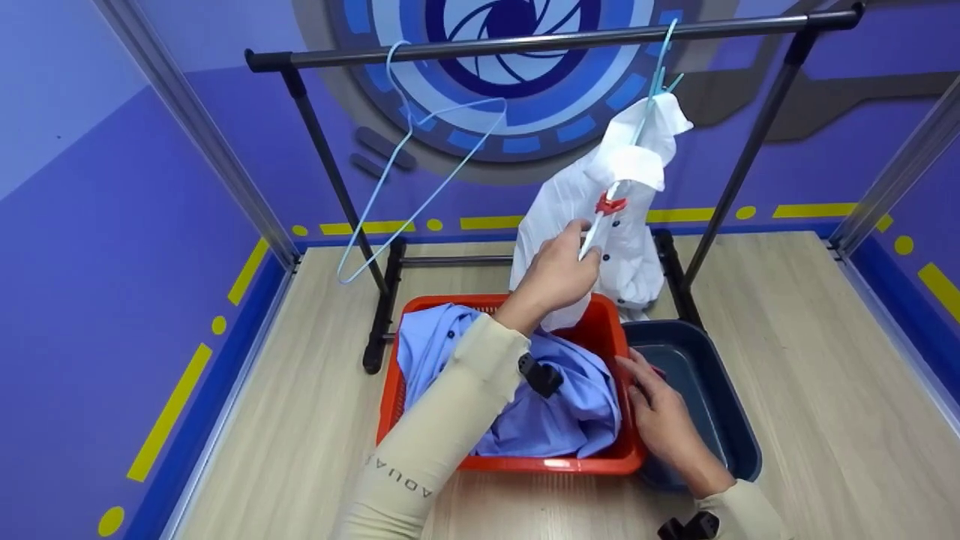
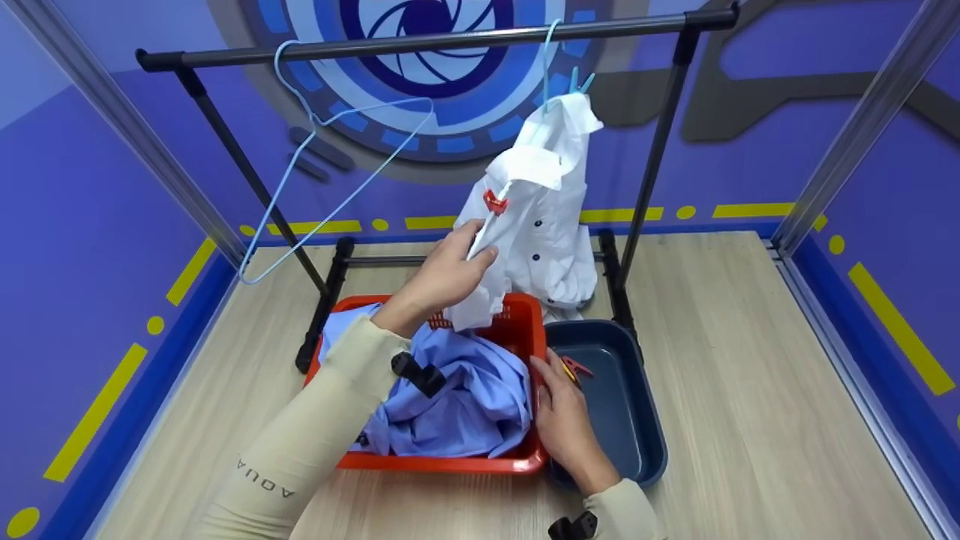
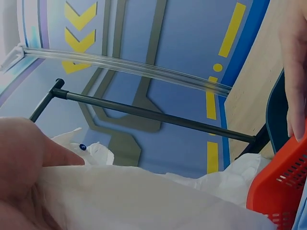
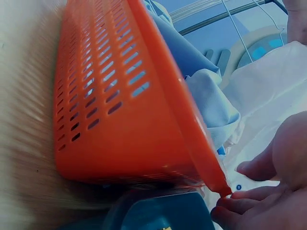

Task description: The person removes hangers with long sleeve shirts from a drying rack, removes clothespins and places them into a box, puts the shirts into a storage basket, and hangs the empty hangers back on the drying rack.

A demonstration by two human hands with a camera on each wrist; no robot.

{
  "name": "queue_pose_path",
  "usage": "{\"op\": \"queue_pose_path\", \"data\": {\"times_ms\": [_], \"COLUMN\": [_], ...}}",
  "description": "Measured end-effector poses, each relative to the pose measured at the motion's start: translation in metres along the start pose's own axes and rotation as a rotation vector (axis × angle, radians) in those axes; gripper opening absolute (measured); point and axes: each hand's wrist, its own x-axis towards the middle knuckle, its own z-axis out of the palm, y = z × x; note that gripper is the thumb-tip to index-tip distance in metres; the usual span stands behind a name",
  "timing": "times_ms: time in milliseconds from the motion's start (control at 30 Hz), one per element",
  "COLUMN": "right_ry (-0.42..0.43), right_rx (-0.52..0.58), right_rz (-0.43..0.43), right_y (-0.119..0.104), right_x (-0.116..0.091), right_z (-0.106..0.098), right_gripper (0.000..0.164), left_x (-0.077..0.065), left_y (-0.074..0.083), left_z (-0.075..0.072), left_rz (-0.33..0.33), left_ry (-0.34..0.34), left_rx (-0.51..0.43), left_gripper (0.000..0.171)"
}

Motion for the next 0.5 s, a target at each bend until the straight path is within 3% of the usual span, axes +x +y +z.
{"op": "queue_pose_path", "data": {"times_ms": [200,500], "right_ry": [0.0,0.045], "right_rx": [-0.015,-0.014], "right_rz": [-0.019,-0.054], "right_y": [0.003,0.003], "right_x": [0.0,-0.001], "right_z": [0.003,0.006], "right_gripper": [0.049,0.046], "left_x": [0.004,0.012], "left_y": [0.005,0.017], "left_z": [-0.001,-0.004], "left_rz": [-0.043,-0.023], "left_ry": [-0.034,-0.068], "left_rx": [-0.022,0.045], "left_gripper": [0.046,0.039]}}
